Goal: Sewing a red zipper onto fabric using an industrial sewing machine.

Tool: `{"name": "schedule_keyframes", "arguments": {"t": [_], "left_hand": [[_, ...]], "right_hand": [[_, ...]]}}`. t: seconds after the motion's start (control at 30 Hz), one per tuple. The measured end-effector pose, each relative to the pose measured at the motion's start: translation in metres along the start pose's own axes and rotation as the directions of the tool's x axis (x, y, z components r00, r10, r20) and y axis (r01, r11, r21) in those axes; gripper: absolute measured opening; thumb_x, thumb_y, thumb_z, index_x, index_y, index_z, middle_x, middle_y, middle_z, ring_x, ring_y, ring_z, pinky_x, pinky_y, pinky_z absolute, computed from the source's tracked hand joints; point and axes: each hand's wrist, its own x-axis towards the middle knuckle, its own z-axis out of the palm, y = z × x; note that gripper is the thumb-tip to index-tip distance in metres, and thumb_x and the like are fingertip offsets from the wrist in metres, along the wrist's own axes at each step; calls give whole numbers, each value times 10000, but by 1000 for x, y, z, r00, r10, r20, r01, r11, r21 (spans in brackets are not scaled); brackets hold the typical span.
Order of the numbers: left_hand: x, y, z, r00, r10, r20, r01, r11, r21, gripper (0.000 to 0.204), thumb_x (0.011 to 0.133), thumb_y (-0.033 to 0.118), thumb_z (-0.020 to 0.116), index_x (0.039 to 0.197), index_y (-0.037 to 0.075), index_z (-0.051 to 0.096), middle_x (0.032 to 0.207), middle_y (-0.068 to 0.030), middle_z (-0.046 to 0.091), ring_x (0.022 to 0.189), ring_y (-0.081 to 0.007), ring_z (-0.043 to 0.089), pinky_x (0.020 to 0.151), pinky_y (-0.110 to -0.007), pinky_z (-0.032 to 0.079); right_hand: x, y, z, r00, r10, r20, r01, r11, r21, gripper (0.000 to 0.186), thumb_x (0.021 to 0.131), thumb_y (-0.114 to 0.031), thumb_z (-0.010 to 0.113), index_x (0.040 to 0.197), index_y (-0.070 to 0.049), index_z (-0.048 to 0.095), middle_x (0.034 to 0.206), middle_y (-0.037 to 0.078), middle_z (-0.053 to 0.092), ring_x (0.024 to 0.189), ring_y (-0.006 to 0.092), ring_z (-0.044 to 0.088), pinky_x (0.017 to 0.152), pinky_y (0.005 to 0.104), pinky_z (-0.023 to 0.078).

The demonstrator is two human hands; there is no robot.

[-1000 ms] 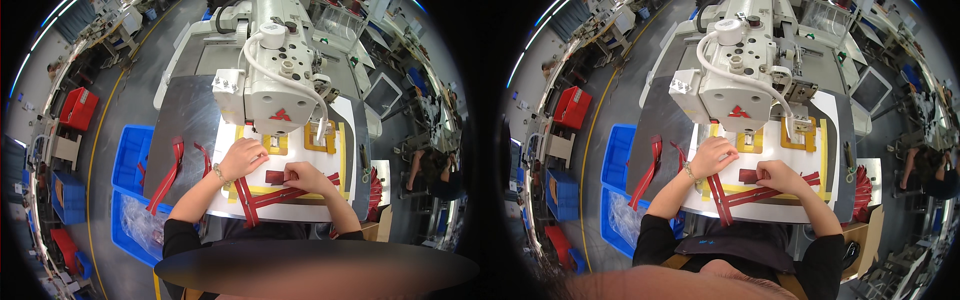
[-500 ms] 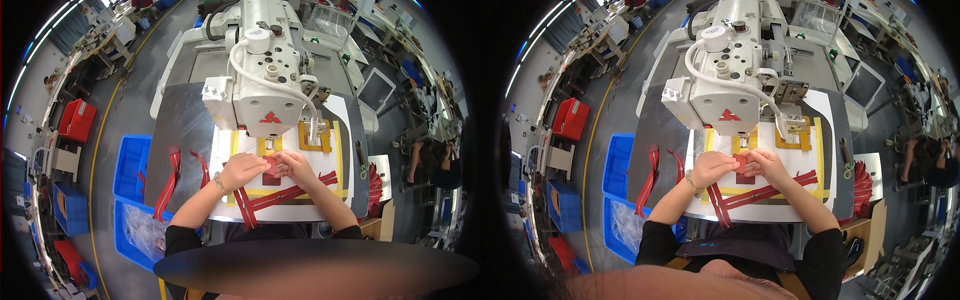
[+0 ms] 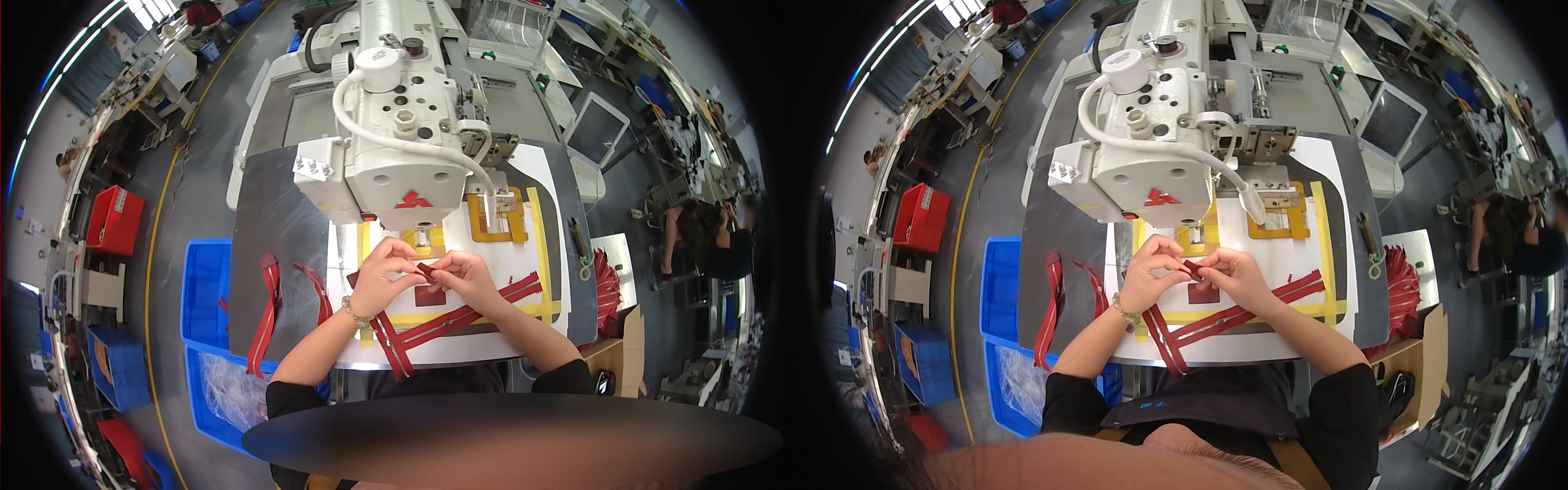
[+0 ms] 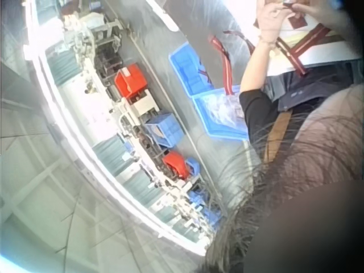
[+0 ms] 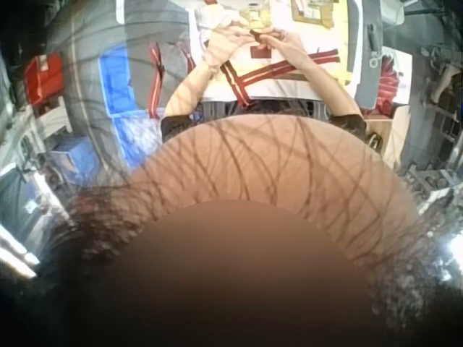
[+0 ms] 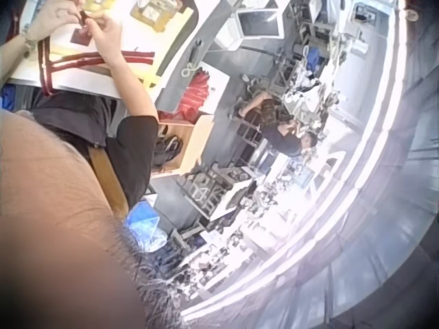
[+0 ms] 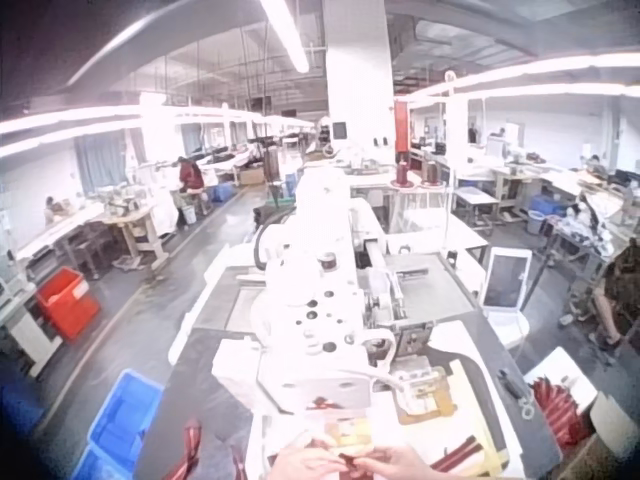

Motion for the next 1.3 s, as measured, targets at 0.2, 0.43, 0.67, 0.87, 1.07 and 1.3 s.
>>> {"name": "schedule_keyframes", "arguments": {"t": [0.2, 0.43, 0.67, 0.87, 1.07, 1.3], "left_hand": [[-3, -3, 3, 944, -309, 111, 328, 907, -262, 102, 759, 52, 756, 763, 1, 668, 808, -21, 602, 619, -29, 527, 558, -178, 422], [-3, -9, 3, 978, -208, -19, 204, 971, -126, 122, 752, 50, 763, 730, 4, 651, 777, -19, 600, 611, -45, 538, 551, -189, 432], [-3, -10, 4, 972, -232, -33, 229, 971, -75, 187, 732, 43, 776, 672, 9, 602, 726, -15, 584, 616, -59, 513, 548, -204, 407], [-1, -12, 6, 973, -231, -26, 232, 972, 30, 233, 722, 53, 782, 643, 12, 566, 683, -16, 552, 591, -67, 496, 531, -224, 410], [0, -13, 7, 967, -253, -26, 254, 965, 65, 260, 727, 66, 780, 619, 14, 549, 653, -6, 536, 575, -64, 484, 522, -228, 405], [0, -12, 9, 962, -271, -41, 273, 961, 38, 258, 734, 77, 778, 620, 18, 555, 639, 0, 529, 559, -59, 460, 508, -227, 385]], "right_hand": [[-3, -2, 7, 986, -150, -72, 138, 978, -159, 95, 900, -29, 599, 965, 35, 624, 875, 119, 676, 787, 160, 682, 687, 240, 552], [4, 4, 10, 984, 174, -20, -151, 900, 408, 156, 869, 4, 626, 1021, 28, 601, 922, 113, 673, 851, 167, 676, 714, 245, 555], [6, 17, 11, 999, 36, -40, -29, 984, 178, 192, 858, -9, 645, 1035, 43, 591, 959, 114, 676, 866, 149, 666, 746, 250, 542], [6, 24, 10, 996, 23, -81, -14, 994, 110, 184, 865, -26, 646, 1026, 52, 601, 924, 102, 682, 842, 135, 666, 736, 238, 537], [5, 20, 12, 995, 30, -95, -23, 997, 76, 177, 861, -34, 652, 1006, 57, 610, 892, 93, 682, 817, 128, 668, 708, 233, 543], [5, 21, 12, 993, 49, -104, -41, 997, 69, 160, 848, -29, 668, 980, 45, 617, 872, 101, 684, 801, 138, 674, 704, 237, 540]]}}
